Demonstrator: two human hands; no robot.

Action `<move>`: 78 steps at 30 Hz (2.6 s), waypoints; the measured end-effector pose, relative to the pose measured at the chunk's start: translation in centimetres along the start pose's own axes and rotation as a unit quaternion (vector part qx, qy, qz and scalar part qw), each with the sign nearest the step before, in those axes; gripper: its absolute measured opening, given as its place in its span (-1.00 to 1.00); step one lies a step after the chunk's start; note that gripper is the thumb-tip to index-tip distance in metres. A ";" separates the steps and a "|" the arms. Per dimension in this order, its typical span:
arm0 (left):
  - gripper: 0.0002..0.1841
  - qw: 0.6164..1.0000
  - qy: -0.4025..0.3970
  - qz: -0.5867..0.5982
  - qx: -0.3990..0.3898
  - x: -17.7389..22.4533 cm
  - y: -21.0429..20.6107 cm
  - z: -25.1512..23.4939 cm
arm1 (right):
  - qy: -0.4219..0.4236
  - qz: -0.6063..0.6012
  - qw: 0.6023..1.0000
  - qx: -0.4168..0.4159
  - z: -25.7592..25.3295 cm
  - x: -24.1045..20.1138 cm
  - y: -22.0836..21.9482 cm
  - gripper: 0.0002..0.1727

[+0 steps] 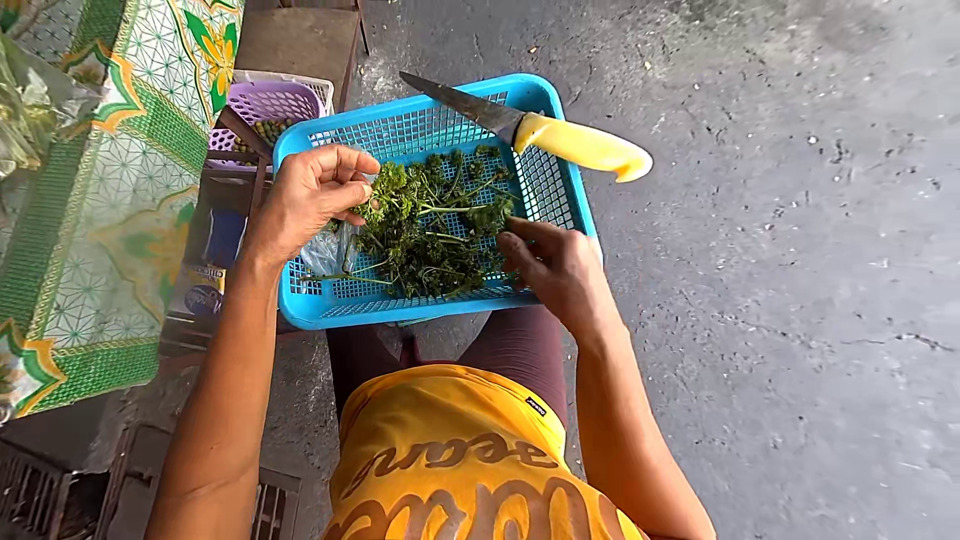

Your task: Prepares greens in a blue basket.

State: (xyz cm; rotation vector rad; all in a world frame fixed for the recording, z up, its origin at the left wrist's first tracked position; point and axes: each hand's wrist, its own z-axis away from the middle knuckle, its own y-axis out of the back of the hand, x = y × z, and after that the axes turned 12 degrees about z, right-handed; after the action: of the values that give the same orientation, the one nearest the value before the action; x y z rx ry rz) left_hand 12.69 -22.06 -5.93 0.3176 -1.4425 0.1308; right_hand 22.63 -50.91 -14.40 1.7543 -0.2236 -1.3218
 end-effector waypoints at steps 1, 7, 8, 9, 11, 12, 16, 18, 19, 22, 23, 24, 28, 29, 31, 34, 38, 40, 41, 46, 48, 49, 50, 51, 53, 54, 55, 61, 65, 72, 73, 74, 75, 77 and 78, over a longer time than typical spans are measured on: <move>-0.75 1.000 -0.013 -0.009 0.001 -0.2 -0.1 0.1 | 0.023 0.092 0.995 0.011 -0.2 -0.3 -0.2 -0.62; -0.75 1.000 -0.009 0.014 -0.006 0.4 -0.7 0.8 | 0.161 0.100 0.974 0.125 -1.1 -3.1 0.0 -0.79; -0.75 1.000 -0.007 0.024 -0.011 0.5 -0.7 0.8 | 0.181 0.084 0.971 0.130 -1.4 -3.8 -0.1 -0.80; -0.75 0.999 -0.008 0.031 -0.016 0.6 -0.8 0.8 | 0.187 0.098 0.968 0.137 -2.0 -4.3 0.0 -0.79; -0.74 0.999 -0.022 0.013 -0.030 0.7 -0.7 0.8 | 0.171 0.180 0.954 0.166 -4.6 -4.4 0.8 -0.71; -0.72 0.998 -0.033 -0.027 -0.038 0.8 -0.5 0.9 | 0.153 0.223 0.949 0.162 -5.9 -4.1 1.5 -0.67; -0.58 0.939 -0.020 -0.337 -0.063 0.3 0.1 1.0 | 0.077 0.313 0.946 0.037 -9.6 -1.7 3.6 -0.45; -0.55 0.904 0.015 -0.420 -0.078 -1.2 0.5 0.6 | 0.060 0.324 0.944 0.000 -10.6 -0.7 3.7 -0.46; -0.57 0.894 0.024 -0.440 -0.082 -2.0 0.8 0.5 | 0.061 0.326 0.943 -0.001 -10.8 -0.4 3.5 -0.48; -0.50 0.870 0.046 -0.484 -0.081 -3.6 1.4 0.3 | 0.063 0.321 0.945 0.002 -11.4 0.0 3.1 -0.51; -0.44 0.863 0.055 -0.495 -0.080 -3.8 1.3 0.4 | 0.066 0.317 0.946 0.001 -11.5 0.1 3.2 -0.51; -0.39 0.860 0.062 -0.501 -0.078 -3.8 1.2 0.4 | 0.066 0.315 0.947 0.001 -11.6 0.0 3.4 -0.51; -0.28 0.865 0.062 -0.493 -0.068 -4.7 0.9 0.5 | 0.048 0.248 0.968 0.000 -10.3 -1.2 5.5 -0.56; -0.29 0.868 0.061 -0.488 -0.067 -5.1 0.9 0.5 | 0.053 0.193 0.980 -0.006 -9.4 -1.4 6.2 -0.55; -0.34 0.874 0.060 -0.479 -0.058 -5.6 0.9 0.6 | 0.047 0.057 0.997 -0.030 -6.7 -1.7 7.3 -0.48; -0.41 0.895 0.052 -0.440 -0.047 -5.9 1.2 0.5 | 0.029 -0.234 0.964 -0.120 -2.0 -2.3 7.6 -0.29; -0.42 0.961 0.054 -0.271 -0.033 -3.9 1.7 0.5 | -0.015 -0.353 0.917 -0.185 1.7 -2.4 5.9 -0.32; -0.47 0.977 0.070 -0.196 -0.038 -2.3 1.9 0.9 | -0.018 -0.395 0.894 -0.209 3.1 -1.7 4.4 -0.32; -0.49 0.982 0.072 -0.167 -0.045 -1.7 2.0 1.2 | -0.021 -0.412 0.885 -0.218 3.7 -1.4 3.6 -0.31; -0.43 0.995 0.050 -0.049 -0.066 -1.5 1.1 3.8 | -0.032 -0.438 0.867 -0.235 5.3 -0.9 1.2 -0.23; -0.45 0.998 0.031 -0.037 -0.037 -2.5 0.4 4.6 | -0.030 -0.434 0.868 -0.240 5.5 -1.0 0.8 -0.19; -0.45 0.999 0.018 -0.038 -0.022 -3.0 0.0 4.8 | -0.027 -0.431 0.868 -0.243 5.5 -1.0 0.7 -0.17; -0.47 0.999 0.005 -0.041 -0.009 -3.4 -0.4 5.0 | -0.025 -0.431 0.868 -0.245 5.4 -1.0 0.6 -0.16; -0.47 0.999 -0.002 -0.047 -0.002 -3.7 -0.7 5.2 | -0.025 -0.434 0.867 -0.244 5.4 -1.1 0.5 -0.17; -0.48 0.997 -0.006 -0.079 0.008 -4.2 -1.2 5.4 | -0.030 -0.443 0.864 -0.240 5.4 -1.3 0.3 -0.21; -0.47 0.995 -0.005 -0.099 0.009 -4.4 -1.3 5.5 | -0.032 -0.445 0.863 -0.236 5.4 -1.5 0.2 -0.22; -0.45 0.993 -0.003 -0.119 0.005 -4.6 -1.4 5.5 | -0.034 -0.447 0.863 -0.232 5.4 -1.6 0.1 -0.22; -0.32 0.986 0.043 -0.160 -0.007 -6.2 -0.6 5.2 | -0.042 -0.440 0.871 -0.212 5.7 -1.4 0.0 -0.23; -0.26 0.971 0.055 -0.230 0.022 -6.9 -0.8 4.5 | -0.047 -0.442 0.871 -0.210 5.7 -1.2 0.2 -0.24; -0.72 0.935 0.044 -0.349 0.045 -6.7 -1.0 4.5 | -0.045 -0.425 0.878 -0.216 5.6 -1.3 0.3 -0.26; -0.75 0.941 0.050 -0.332 0.049 -6.6 -0.8 4.5 | -0.044 -0.431 0.873 -0.222 5.7 -1.2 0.2 -0.26; -0.75 0.949 0.069 -0.302 0.051 -6.2 -0.5 4.5 | -0.043 -0.445 0.865 -0.229 5.7 -1.2 0.1 -0.25; -0.75 0.960 0.086 -0.263 0.053 -5.9 0.0 4.4 | -0.044 -0.460 0.855 -0.235 5.8 -1.2 0.0 -0.25; -0.73 0.979 0.108 -0.163 0.057 -5.4 0.9 4.2 | -0.063 -0.492 0.831 -0.253 6.0 -1.2 -0.1 -0.37; -0.72 0.986 0.111 -0.114 0.058 -5.1 1.3 4.1 | -0.080 -0.508 0.815 -0.267 6.1 -1.4 -0.1 -0.49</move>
State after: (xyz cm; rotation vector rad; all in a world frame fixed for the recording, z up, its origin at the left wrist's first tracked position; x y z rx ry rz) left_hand 7.78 -21.48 -10.36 0.5445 -1.1714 0.0613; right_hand 16.92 -53.32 -13.67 1.2398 1.0566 -2.0004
